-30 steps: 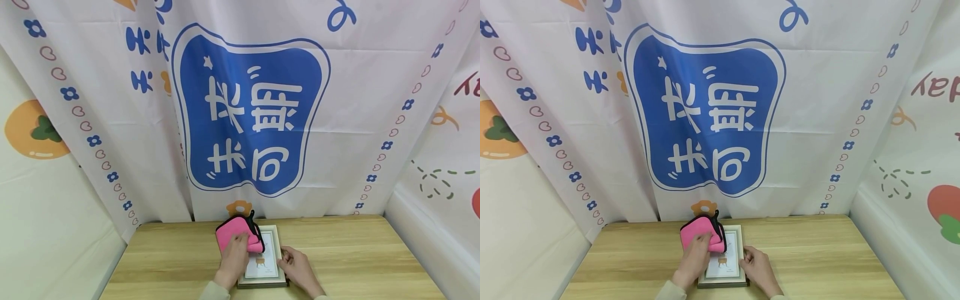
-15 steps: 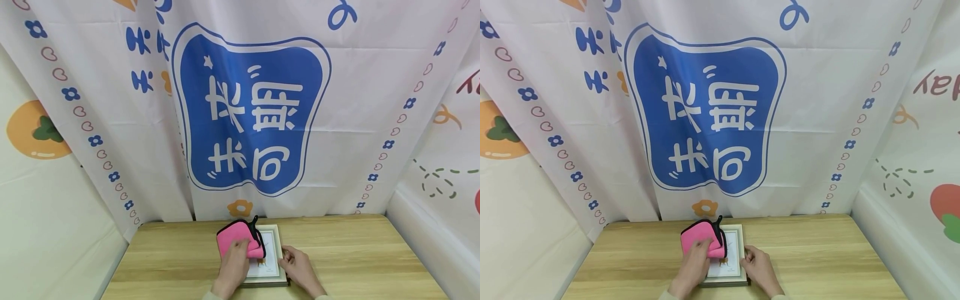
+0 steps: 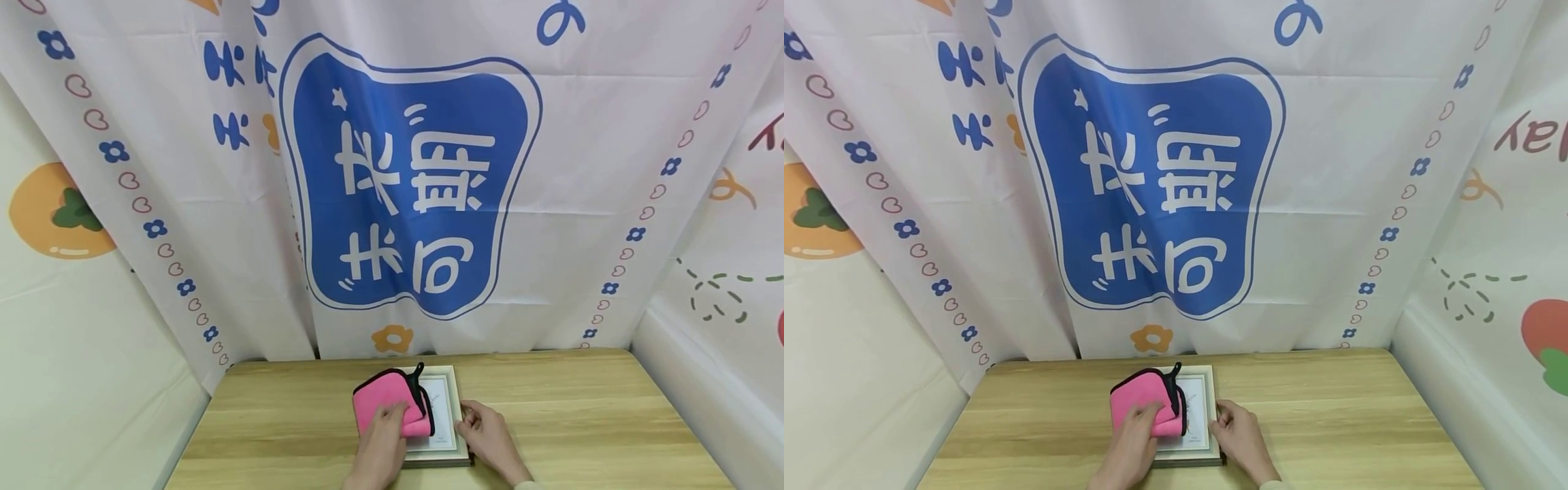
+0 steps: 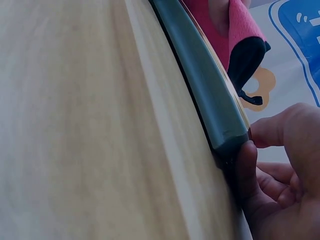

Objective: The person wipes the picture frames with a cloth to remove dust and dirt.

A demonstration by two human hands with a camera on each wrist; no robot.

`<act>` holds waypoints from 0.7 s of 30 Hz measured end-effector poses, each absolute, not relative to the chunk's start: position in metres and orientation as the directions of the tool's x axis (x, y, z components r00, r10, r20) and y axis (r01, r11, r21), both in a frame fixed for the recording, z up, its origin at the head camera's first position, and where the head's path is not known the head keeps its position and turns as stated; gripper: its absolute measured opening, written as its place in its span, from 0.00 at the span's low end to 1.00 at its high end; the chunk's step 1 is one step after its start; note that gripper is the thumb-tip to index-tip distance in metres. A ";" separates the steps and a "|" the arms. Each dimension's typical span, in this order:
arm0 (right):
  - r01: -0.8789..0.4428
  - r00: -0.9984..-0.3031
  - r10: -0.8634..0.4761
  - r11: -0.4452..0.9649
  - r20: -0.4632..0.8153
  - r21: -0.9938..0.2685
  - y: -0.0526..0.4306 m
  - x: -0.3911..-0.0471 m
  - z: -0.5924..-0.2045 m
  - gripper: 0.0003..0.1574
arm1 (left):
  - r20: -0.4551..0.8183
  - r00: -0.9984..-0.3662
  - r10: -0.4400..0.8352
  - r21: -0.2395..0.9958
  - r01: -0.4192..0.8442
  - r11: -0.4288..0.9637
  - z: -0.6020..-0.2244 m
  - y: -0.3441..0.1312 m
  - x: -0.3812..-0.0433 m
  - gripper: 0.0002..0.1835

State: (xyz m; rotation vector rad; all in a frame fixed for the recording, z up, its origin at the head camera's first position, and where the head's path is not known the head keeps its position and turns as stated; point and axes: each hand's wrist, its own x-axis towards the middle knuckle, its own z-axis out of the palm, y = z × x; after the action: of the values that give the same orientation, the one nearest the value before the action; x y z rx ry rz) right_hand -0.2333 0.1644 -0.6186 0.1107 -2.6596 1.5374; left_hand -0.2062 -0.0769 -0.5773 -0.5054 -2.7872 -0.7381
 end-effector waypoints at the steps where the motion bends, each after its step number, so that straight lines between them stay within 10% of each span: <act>1: -0.096 -0.995 -0.023 0.498 0.097 -0.862 0.164 -0.233 -0.619 0.29 | 0.278 -0.921 0.271 0.446 0.374 0.813 -0.577 -0.077 -0.205 0.32; 21: -0.083 -0.994 0.019 0.506 0.107 -0.859 0.162 -0.233 -0.621 0.23 | 0.188 -0.930 0.315 0.482 0.367 0.796 -0.579 -0.088 -0.181 0.33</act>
State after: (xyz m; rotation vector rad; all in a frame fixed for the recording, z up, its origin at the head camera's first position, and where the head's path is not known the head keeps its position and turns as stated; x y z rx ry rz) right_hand -0.2327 0.1623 -0.6207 0.0565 -2.6360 1.5113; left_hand -0.1807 -0.0884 -0.5792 -0.5487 -2.8834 -0.8038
